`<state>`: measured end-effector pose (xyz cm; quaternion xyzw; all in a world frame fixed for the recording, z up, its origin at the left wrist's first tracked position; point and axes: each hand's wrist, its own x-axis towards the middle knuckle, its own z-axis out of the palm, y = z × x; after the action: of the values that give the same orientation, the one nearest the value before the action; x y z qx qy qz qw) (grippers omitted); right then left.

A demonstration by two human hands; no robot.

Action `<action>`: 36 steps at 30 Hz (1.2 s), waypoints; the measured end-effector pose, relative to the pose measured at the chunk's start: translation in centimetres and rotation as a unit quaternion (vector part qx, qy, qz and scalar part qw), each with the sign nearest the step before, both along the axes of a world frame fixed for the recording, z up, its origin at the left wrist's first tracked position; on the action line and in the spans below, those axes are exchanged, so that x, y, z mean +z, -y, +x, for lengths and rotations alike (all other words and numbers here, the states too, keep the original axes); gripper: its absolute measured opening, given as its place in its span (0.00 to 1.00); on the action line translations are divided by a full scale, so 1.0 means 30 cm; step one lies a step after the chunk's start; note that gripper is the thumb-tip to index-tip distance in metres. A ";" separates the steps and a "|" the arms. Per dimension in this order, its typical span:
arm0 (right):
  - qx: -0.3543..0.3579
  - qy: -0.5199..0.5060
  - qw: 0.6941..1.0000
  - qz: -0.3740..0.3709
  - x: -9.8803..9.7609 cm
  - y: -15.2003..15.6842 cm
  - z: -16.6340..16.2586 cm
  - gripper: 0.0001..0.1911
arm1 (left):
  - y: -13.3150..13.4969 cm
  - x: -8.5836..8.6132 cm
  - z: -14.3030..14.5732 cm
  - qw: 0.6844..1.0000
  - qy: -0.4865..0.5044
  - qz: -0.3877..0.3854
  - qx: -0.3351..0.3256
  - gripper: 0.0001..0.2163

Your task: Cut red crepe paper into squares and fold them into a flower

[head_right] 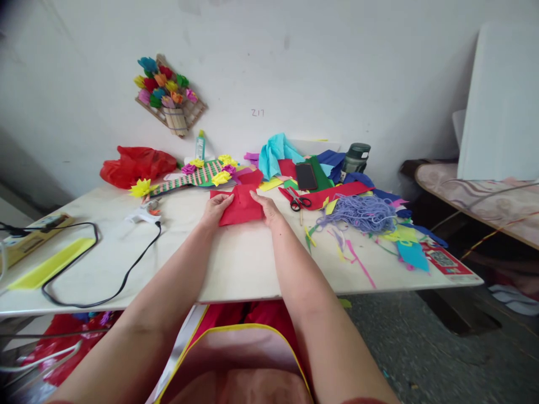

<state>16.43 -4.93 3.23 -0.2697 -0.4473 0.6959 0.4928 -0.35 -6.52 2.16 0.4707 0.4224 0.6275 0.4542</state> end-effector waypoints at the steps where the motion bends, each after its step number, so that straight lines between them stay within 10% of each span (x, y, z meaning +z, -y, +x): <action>1: 0.003 0.009 1.000 0.000 0.001 0.000 0.000 0.19 | -0.002 -0.001 0.001 1.000 0.005 0.003 0.004 0.19; 36: -0.079 0.108 0.991 -0.003 -0.008 -0.016 -0.001 0.16 | 0.029 0.012 -0.029 0.978 -0.208 -0.032 -0.006 0.22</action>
<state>16.41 -4.46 2.98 -0.3797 -0.4732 0.6225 0.4943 -1.23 -7.39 2.53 0.5786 0.5246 0.4995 0.3749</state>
